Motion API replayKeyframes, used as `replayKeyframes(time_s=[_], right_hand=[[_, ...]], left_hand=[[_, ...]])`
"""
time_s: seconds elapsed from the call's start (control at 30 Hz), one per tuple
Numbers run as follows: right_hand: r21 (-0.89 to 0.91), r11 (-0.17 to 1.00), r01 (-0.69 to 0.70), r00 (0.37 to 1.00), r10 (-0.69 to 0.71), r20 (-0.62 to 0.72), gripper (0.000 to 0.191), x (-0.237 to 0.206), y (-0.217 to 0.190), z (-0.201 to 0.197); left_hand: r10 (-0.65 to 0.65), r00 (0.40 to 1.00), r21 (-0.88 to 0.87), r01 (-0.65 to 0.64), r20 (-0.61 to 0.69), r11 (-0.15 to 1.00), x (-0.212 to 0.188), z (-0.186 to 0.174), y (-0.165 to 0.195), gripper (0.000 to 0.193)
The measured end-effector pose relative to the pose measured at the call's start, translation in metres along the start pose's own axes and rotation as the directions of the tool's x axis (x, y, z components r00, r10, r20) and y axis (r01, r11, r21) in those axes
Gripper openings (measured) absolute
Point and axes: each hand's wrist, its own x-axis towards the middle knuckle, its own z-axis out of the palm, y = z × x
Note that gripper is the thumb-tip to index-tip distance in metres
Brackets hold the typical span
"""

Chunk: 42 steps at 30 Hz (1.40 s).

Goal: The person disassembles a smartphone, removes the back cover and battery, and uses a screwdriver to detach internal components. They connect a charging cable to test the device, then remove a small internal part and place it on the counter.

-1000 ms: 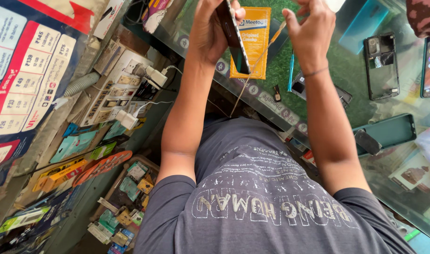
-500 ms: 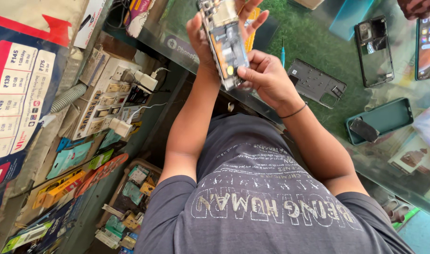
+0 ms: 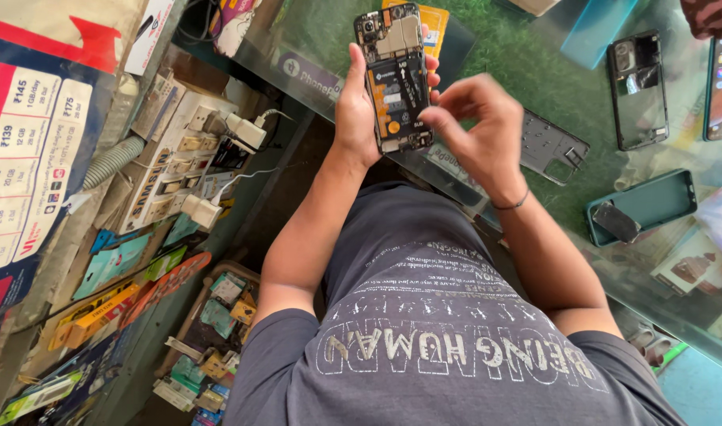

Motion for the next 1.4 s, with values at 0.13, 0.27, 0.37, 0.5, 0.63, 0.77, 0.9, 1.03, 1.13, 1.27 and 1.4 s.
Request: replayKeyframes(time_s=[0.13,0.27,0.37,0.5,0.63,0.77,0.9,1.03,1.13,1.27,1.4], right_hand=[[-0.154,0.942,0.298,0.954,-0.297,0.029,0.019,0.02,-0.019,-0.013],[-0.336,0.839,0.428,0.904,-0.405,0.141,0.018,0.039,-0.03,-0.01],[-0.32,0.828,0.46,0.887,-0.415,0.203,0.018,0.048,-0.033,-0.01],[-0.361,0.789,0.498,0.866,-0.43,0.256,0.014,0.053,-0.035,-0.005],[-0.406,0.755,0.515,0.855,-0.417,0.308,0.009,0.057,-0.037,0.0],[-0.479,0.668,0.57,0.817,-0.396,0.419,0.004,0.068,-0.039,0.009],[-0.482,0.756,0.444,0.849,-0.182,0.496,0.004,0.087,-0.036,0.019],[-0.405,0.829,0.385,0.826,-0.113,0.552,0.006,0.102,-0.032,0.019],[-0.415,0.81,0.415,0.797,-0.105,0.594,0.012,0.108,-0.028,0.017],[-0.388,0.843,0.372,0.796,-0.074,0.601,0.014,0.108,-0.026,0.015],[-0.321,0.86,0.396,0.803,-0.155,0.575,0.01,0.1,-0.034,0.004]], left_hand=[[-0.027,0.999,-0.069,0.024,-0.039,0.997,-0.015,0.009,-0.002,0.075],[-0.047,0.995,-0.095,0.039,-0.083,0.995,-0.025,0.014,-0.004,0.071],[-0.052,0.99,-0.09,0.04,-0.134,0.995,-0.029,0.013,-0.003,0.07],[-0.071,0.988,-0.112,0.055,-0.137,0.992,-0.029,0.007,0.0,0.073],[-0.09,0.983,-0.077,0.079,-0.159,0.994,-0.028,-0.004,0.004,0.072],[-0.116,0.974,-0.028,0.113,-0.194,0.993,-0.024,-0.019,0.005,0.069],[-0.097,0.984,-0.024,0.095,-0.148,0.995,-0.023,-0.025,0.003,0.067],[-0.086,0.99,-0.022,0.084,-0.11,0.996,-0.024,-0.022,0.006,0.066],[-0.088,0.992,0.016,0.09,-0.092,0.996,-0.024,-0.019,0.01,0.065],[-0.125,0.99,-0.079,0.12,-0.058,0.99,-0.023,-0.015,0.012,0.068],[-0.135,0.981,0.033,0.141,-0.138,0.99,-0.024,-0.014,0.013,0.058]])
